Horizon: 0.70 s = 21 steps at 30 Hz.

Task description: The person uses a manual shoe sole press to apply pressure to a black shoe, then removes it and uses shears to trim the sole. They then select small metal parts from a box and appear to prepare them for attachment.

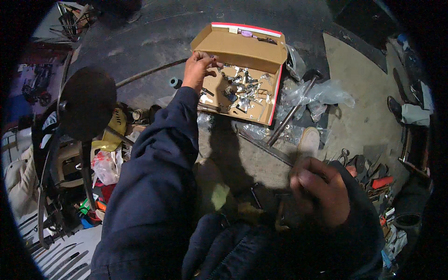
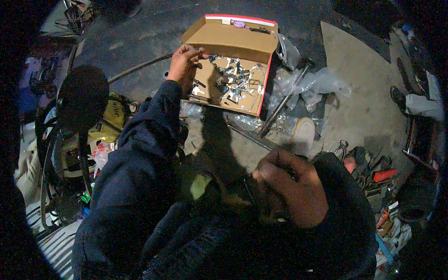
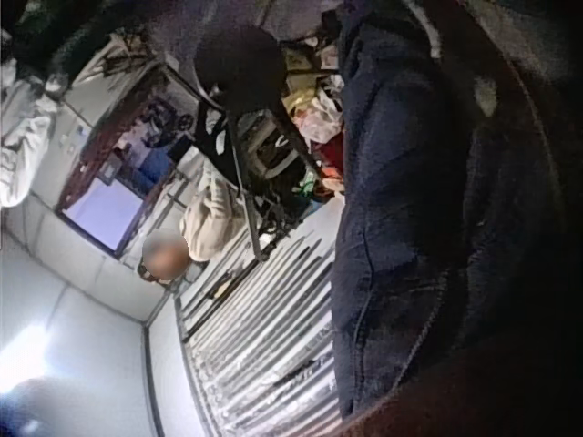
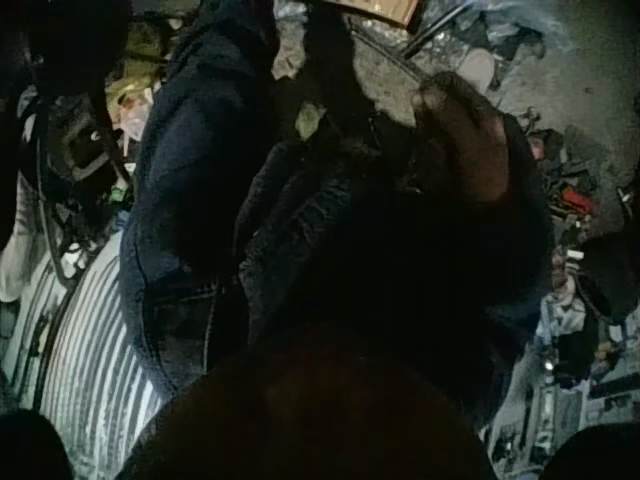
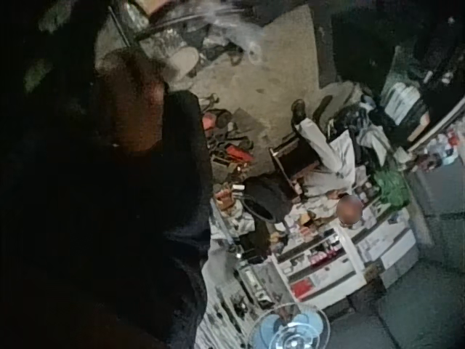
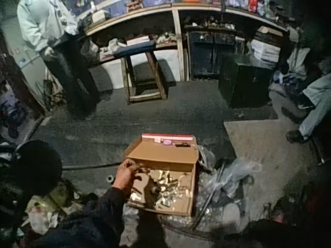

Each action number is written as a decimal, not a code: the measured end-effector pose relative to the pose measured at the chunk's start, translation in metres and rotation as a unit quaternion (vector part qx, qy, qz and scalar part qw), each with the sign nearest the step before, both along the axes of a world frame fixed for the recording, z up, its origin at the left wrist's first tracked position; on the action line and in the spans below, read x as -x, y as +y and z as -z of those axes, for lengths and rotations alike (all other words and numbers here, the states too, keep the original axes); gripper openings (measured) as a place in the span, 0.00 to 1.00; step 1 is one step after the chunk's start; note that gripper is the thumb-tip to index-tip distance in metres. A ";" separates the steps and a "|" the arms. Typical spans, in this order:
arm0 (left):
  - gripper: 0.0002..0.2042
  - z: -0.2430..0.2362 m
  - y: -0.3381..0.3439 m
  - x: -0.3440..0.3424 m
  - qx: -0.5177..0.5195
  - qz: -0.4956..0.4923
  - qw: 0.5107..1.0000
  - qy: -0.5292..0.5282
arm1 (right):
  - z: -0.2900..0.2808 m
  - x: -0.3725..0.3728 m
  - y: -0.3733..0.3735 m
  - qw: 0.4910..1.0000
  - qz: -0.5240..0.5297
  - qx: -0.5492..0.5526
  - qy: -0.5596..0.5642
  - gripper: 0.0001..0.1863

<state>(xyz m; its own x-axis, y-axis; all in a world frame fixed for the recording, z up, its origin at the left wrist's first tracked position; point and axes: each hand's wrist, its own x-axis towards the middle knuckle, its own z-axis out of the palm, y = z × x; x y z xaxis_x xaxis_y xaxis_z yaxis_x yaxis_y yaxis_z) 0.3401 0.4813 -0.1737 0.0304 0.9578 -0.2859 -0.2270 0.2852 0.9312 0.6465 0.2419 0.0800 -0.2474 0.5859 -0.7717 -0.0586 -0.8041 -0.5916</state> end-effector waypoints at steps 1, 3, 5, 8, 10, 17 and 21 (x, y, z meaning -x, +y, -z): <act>0.06 -0.015 -0.001 -0.007 -0.013 -0.020 0.999 -0.021 | 0.001 0.001 -0.002 1.000 0.016 -0.007 0.013 0.16; 0.07 -0.049 -0.006 -0.019 -0.045 -0.010 0.998 -0.033 | 0.005 0.003 -0.004 0.999 0.015 -0.044 0.025 0.15; 0.06 -0.086 -0.017 -0.032 -0.083 0.029 0.996 -0.023 | 0.007 0.005 -0.004 0.997 0.029 -0.062 0.045 0.15; 0.06 -0.140 -0.055 -0.055 -0.201 0.057 0.972 0.103 | 0.005 0.008 -0.002 0.992 0.066 -0.081 0.069 0.13; 0.07 -0.172 -0.094 -0.065 -0.279 0.063 0.939 0.193 | 0.001 0.012 -0.001 0.986 0.074 -0.105 0.103 0.12; 0.08 -0.238 -0.222 -0.068 -0.413 0.044 0.855 0.310 | -0.019 0.029 -0.018 0.971 0.066 -0.190 0.127 0.14; 0.12 -0.243 -0.246 -0.073 -0.488 0.037 0.830 0.270 | -0.021 0.041 -0.027 0.958 0.032 -0.269 0.095 0.13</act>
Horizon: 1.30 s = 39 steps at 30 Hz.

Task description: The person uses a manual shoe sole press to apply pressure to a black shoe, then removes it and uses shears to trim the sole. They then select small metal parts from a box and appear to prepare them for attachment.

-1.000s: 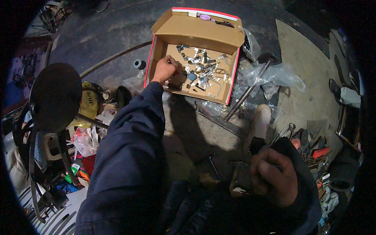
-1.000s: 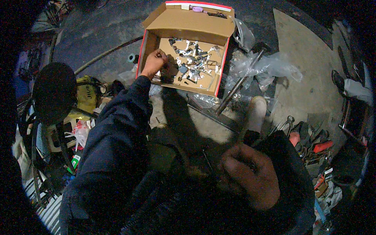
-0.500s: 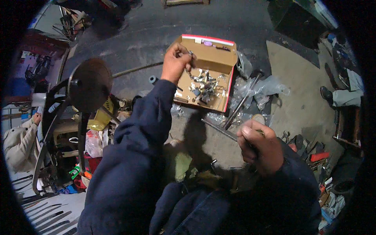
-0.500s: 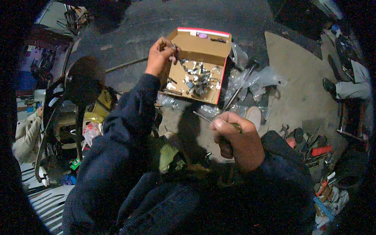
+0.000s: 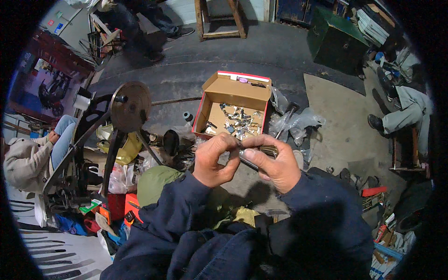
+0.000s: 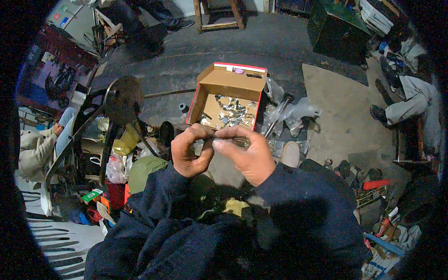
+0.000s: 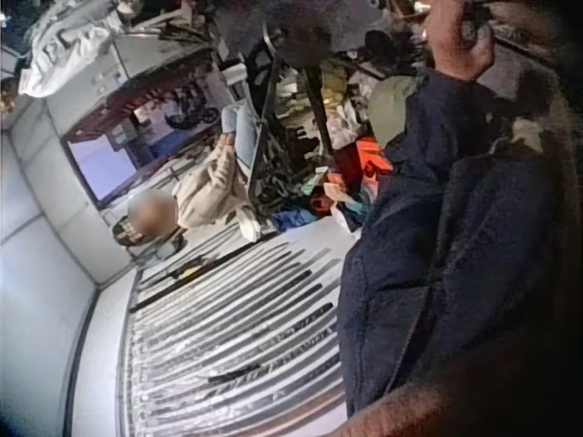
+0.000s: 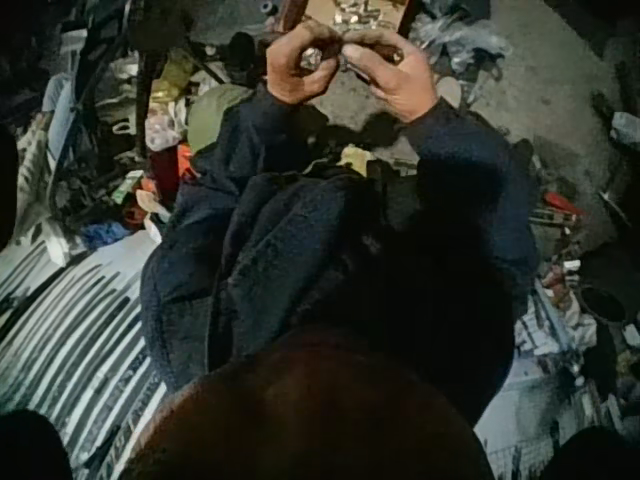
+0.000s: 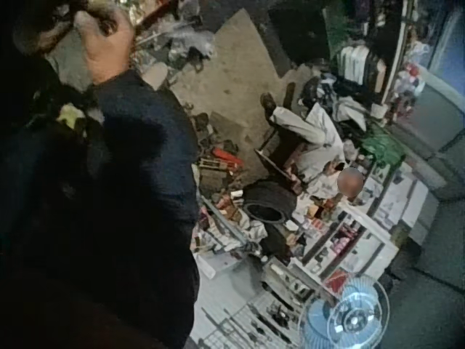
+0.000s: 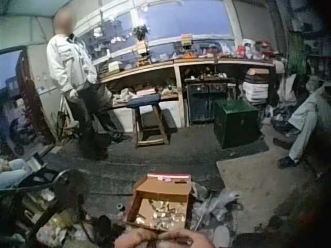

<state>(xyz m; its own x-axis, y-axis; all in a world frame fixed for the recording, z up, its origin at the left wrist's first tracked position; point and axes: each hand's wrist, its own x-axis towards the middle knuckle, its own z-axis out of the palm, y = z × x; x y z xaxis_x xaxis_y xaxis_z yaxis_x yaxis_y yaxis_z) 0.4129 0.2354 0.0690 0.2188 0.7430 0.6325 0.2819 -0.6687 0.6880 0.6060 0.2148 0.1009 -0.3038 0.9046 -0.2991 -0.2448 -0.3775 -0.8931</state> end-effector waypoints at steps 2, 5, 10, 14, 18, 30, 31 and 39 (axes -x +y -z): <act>0.12 0.000 -0.003 -0.002 -0.009 0.023 1.000 -0.010 | 0.001 0.006 -0.001 0.996 0.000 -0.071 -0.054 0.12; 0.13 -0.001 -0.009 -0.002 -0.006 0.010 1.000 -0.010 | 0.001 0.011 -0.002 0.989 0.016 -0.132 -0.068 0.10; 0.09 0.007 -0.021 -0.006 0.165 -0.026 0.982 -0.088 | 0.003 0.015 -0.002 0.975 0.035 -0.177 -0.132 0.08; 0.11 0.021 -0.019 -0.011 0.265 0.001 0.938 -0.224 | 0.012 0.020 0.003 0.957 0.042 -0.216 -0.190 0.08; 0.08 0.027 -0.011 -0.004 0.327 0.002 0.931 -0.166 | 0.022 0.023 0.009 0.967 0.054 -0.187 -0.163 0.07; 0.03 0.030 -0.001 -0.003 0.280 -0.038 0.950 -0.133 | 0.032 0.024 0.022 0.964 0.046 -0.161 -0.208 0.05; 0.03 0.030 0.000 -0.002 0.287 -0.033 0.948 -0.135 | 0.032 0.024 0.022 0.962 0.045 -0.161 -0.214 0.05; 0.02 0.032 0.000 -0.001 0.313 0.003 0.934 -0.171 | 0.035 0.025 0.024 0.973 0.047 -0.142 -0.177 0.05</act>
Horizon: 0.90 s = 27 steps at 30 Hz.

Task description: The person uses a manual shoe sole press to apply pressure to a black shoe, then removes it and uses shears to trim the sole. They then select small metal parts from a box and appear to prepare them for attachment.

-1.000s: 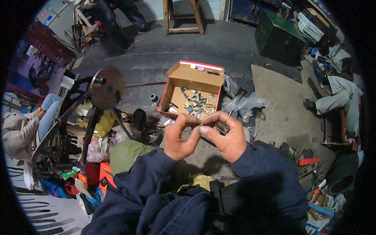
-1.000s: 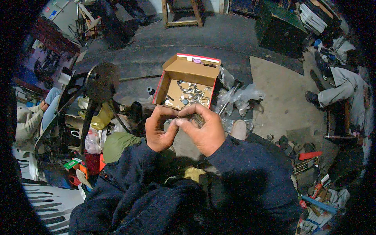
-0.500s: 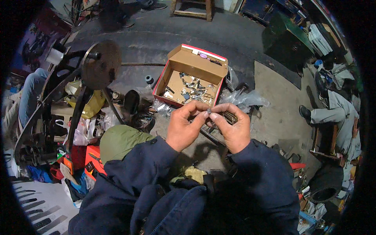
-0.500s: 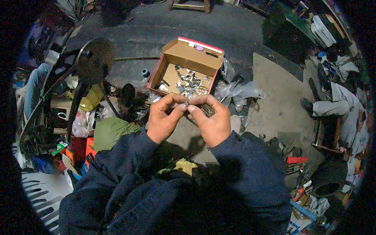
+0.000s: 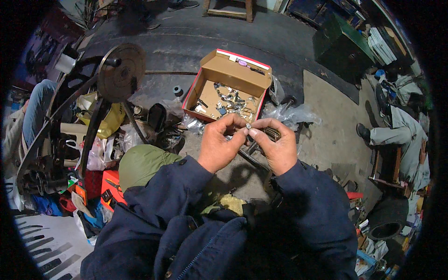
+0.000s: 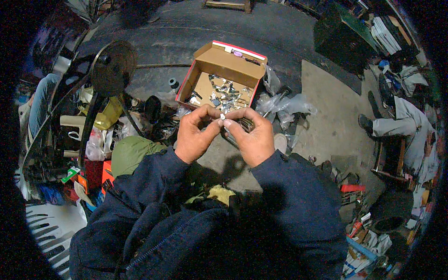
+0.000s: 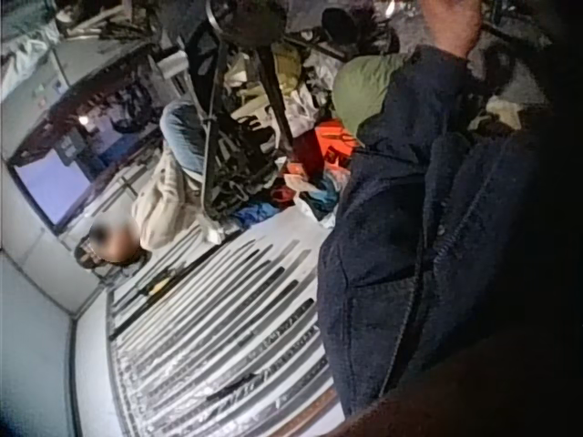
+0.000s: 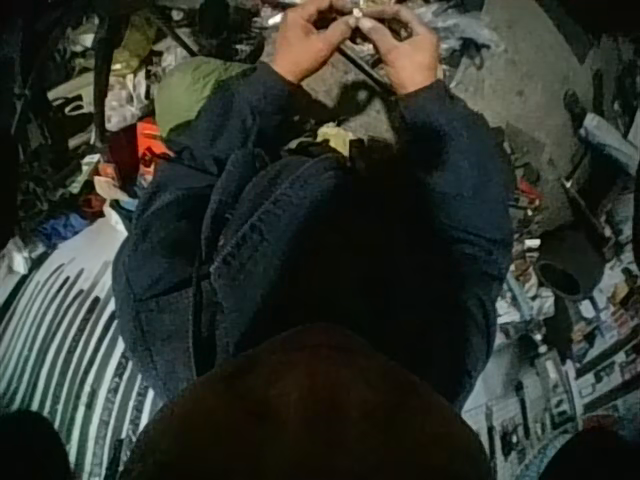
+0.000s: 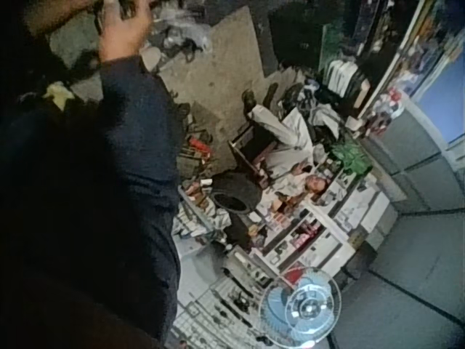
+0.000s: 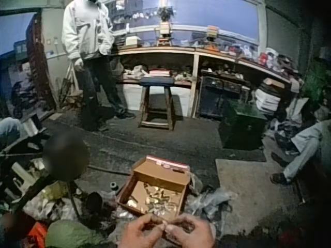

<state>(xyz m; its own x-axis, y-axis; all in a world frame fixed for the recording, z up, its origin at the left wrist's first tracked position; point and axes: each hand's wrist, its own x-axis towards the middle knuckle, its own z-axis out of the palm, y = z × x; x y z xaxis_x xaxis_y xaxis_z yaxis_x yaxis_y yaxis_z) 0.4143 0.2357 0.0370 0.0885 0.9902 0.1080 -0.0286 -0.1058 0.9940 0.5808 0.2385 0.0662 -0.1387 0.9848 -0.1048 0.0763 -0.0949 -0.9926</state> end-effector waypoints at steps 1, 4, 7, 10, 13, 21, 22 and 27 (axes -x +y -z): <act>0.02 0.000 0.000 0.000 0.007 0.000 1.000 0.006 | 0.001 0.000 0.000 1.000 0.000 0.004 0.006 0.05; 0.01 0.002 0.001 -0.001 0.013 -0.001 1.000 0.012 | 0.002 -0.002 0.000 1.000 0.001 -0.002 -0.003 0.05; 0.02 0.005 0.001 -0.002 0.013 0.001 1.000 0.008 | 0.003 -0.002 0.000 1.000 0.004 -0.001 0.003 0.04; 0.01 0.006 0.001 -0.002 0.014 0.004 1.000 0.008 | 0.005 -0.001 0.001 1.000 0.012 -0.006 0.013 0.04; 0.01 0.006 0.001 -0.003 0.018 0.010 1.000 0.003 | 0.007 -0.003 0.001 1.000 0.011 -0.015 0.001 0.04; 0.03 0.012 0.001 -0.001 0.042 0.030 0.999 -0.003 | 0.007 -0.006 0.002 0.999 0.000 0.015 -0.037 0.07; 0.03 0.013 0.001 -0.002 0.075 0.029 0.997 -0.011 | 0.007 -0.006 0.002 0.999 0.006 0.005 -0.037 0.08; 0.03 0.016 0.003 -0.004 0.063 0.010 0.998 -0.010 | 0.006 -0.006 0.001 0.998 -0.031 -0.034 -0.042 0.13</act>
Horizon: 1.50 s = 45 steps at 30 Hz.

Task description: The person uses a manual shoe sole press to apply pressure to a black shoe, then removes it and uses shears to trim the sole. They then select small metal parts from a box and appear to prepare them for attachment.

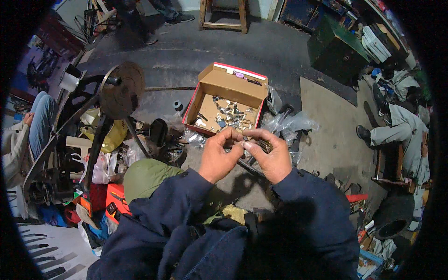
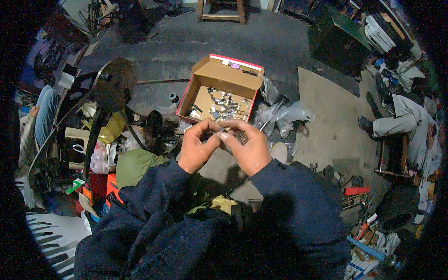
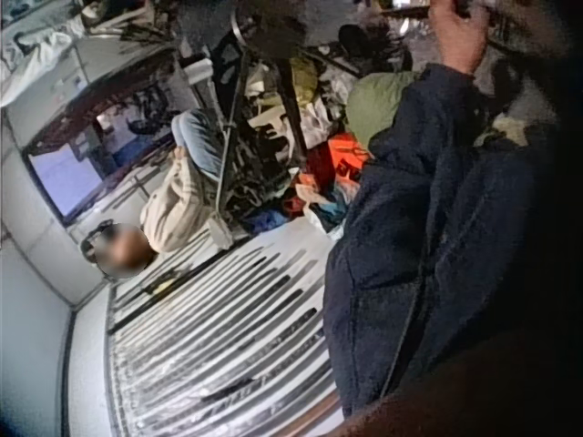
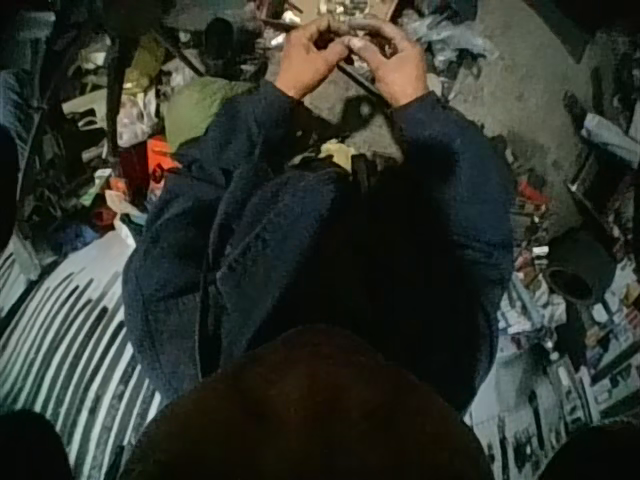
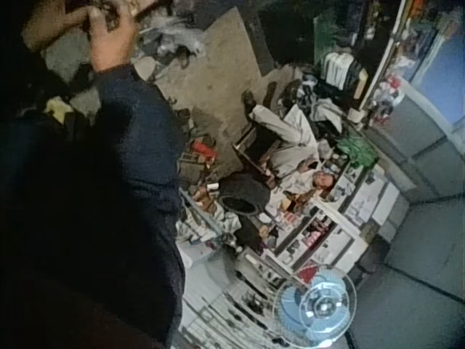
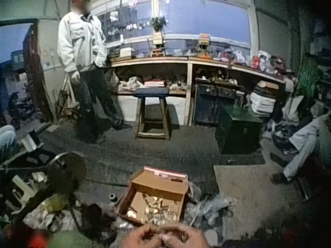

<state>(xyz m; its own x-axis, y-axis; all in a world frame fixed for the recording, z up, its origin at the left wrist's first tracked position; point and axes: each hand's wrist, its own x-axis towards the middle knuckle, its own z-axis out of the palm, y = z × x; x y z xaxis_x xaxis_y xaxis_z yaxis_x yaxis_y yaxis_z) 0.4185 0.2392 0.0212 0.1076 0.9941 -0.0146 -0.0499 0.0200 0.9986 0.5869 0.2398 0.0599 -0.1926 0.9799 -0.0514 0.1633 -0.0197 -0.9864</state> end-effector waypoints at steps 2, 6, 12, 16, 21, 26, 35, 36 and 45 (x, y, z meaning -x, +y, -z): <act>0.04 -0.001 0.000 -0.001 -0.019 -0.002 0.998 0.052 | 0.002 -0.001 0.001 0.999 0.009 0.032 0.005 0.12; 0.05 -0.007 -0.003 -0.002 -0.036 -0.019 0.997 0.073 | 0.009 -0.002 0.005 0.998 0.024 0.050 0.026 0.11; 0.05 -0.010 -0.002 -0.001 0.014 0.028 0.999 -0.017 | 0.010 -0.006 0.005 0.983 0.048 0.149 0.099 0.11; 0.08 -0.005 0.000 0.002 0.078 0.078 0.986 -0.124 | 0.007 -0.011 0.007 0.953 0.064 0.226 0.192 0.12; 0.13 0.003 0.004 0.006 0.132 0.125 0.964 -0.194 | 0.005 -0.015 0.011 0.934 0.068 0.256 0.239 0.10; 0.16 0.004 0.004 0.010 0.167 0.151 0.943 -0.245 | 0.003 -0.016 0.011 0.931 0.070 0.267 0.238 0.08; 0.11 -0.001 0.005 0.005 0.168 0.119 0.960 -0.188 | 0.006 -0.014 0.010 0.950 0.038 0.261 0.170 0.10; 0.10 -0.001 0.005 0.005 0.168 0.111 0.962 -0.187 | 0.006 -0.014 0.009 0.948 0.030 0.263 0.175 0.10; 0.11 0.001 0.007 0.008 0.191 0.084 0.945 -0.250 | -0.001 -0.021 0.013 0.889 0.055 0.328 0.315 0.25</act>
<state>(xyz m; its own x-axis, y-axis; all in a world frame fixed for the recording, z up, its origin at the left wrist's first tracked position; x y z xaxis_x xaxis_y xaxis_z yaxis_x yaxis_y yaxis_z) 0.4105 0.2463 0.0199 0.3523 0.8948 -0.2743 -0.4784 0.4241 0.7689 0.6077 0.2523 0.0612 -0.2896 0.7943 -0.5340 -0.4570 -0.6050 -0.6520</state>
